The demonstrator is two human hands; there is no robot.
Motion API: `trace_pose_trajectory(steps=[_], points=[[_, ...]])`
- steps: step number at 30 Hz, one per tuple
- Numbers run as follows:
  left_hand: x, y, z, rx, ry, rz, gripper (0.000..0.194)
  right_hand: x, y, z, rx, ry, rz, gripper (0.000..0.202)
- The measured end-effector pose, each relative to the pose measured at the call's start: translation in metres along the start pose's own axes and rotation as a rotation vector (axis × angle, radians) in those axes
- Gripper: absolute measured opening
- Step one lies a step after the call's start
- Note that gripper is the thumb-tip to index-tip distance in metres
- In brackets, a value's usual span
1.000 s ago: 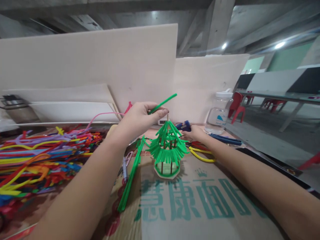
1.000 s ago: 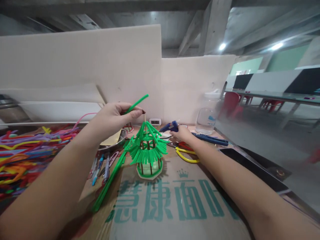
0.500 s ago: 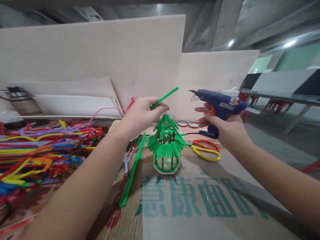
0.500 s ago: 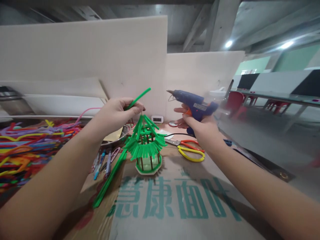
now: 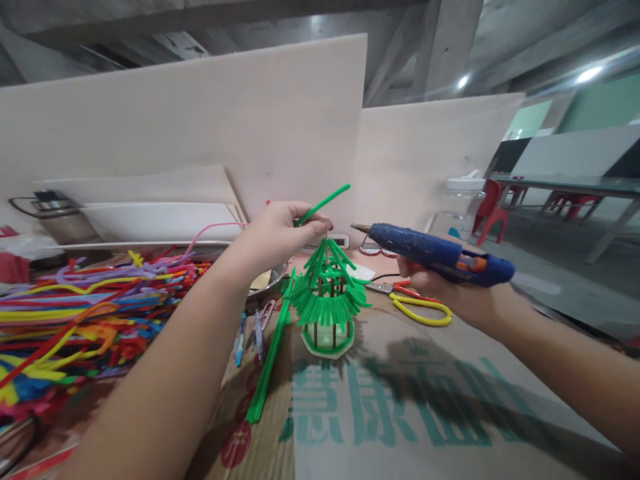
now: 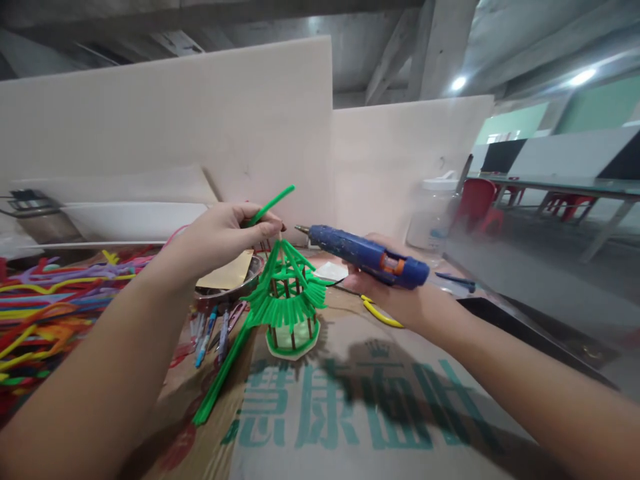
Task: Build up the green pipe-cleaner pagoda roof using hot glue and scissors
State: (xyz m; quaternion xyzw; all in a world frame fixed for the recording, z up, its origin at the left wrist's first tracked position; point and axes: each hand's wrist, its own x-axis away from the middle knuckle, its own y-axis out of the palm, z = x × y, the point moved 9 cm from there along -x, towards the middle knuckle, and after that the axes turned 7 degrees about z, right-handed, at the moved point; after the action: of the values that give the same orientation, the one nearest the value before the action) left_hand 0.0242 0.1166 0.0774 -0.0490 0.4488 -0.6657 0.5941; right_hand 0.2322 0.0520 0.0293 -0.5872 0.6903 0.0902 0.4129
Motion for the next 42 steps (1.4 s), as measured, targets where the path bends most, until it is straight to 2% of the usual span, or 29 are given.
trace_pose_trajectory(steps=[7,10,17,20,25,36,42], points=[[0.003,0.001,0.013,0.012,0.069,0.038,0.035,0.004,0.009,0.001,0.071,-0.017,-0.061,0.04],[0.007,0.0,0.022,-0.005,0.095,0.069,0.033,0.007,0.007,-0.003,0.138,-0.042,-0.046,0.038],[0.01,0.004,0.035,0.035,0.177,0.032,0.025,0.007,0.006,-0.011,0.232,-0.084,-0.026,0.027],[0.009,0.005,0.035,0.026,0.185,0.028,0.025,0.006,0.005,-0.013,0.277,-0.101,-0.021,0.026],[0.009,0.003,0.032,0.035,0.161,0.038,0.025,0.005,0.002,-0.002,0.356,-0.027,-0.016,0.029],[0.009,0.005,0.031,0.013,0.165,0.024,0.025,0.004,0.008,-0.013,0.35,-0.067,-0.028,0.021],[0.009,0.001,0.03,-0.019,0.141,0.05,0.027,0.005,0.006,-0.006,0.301,-0.047,-0.023,0.019]])
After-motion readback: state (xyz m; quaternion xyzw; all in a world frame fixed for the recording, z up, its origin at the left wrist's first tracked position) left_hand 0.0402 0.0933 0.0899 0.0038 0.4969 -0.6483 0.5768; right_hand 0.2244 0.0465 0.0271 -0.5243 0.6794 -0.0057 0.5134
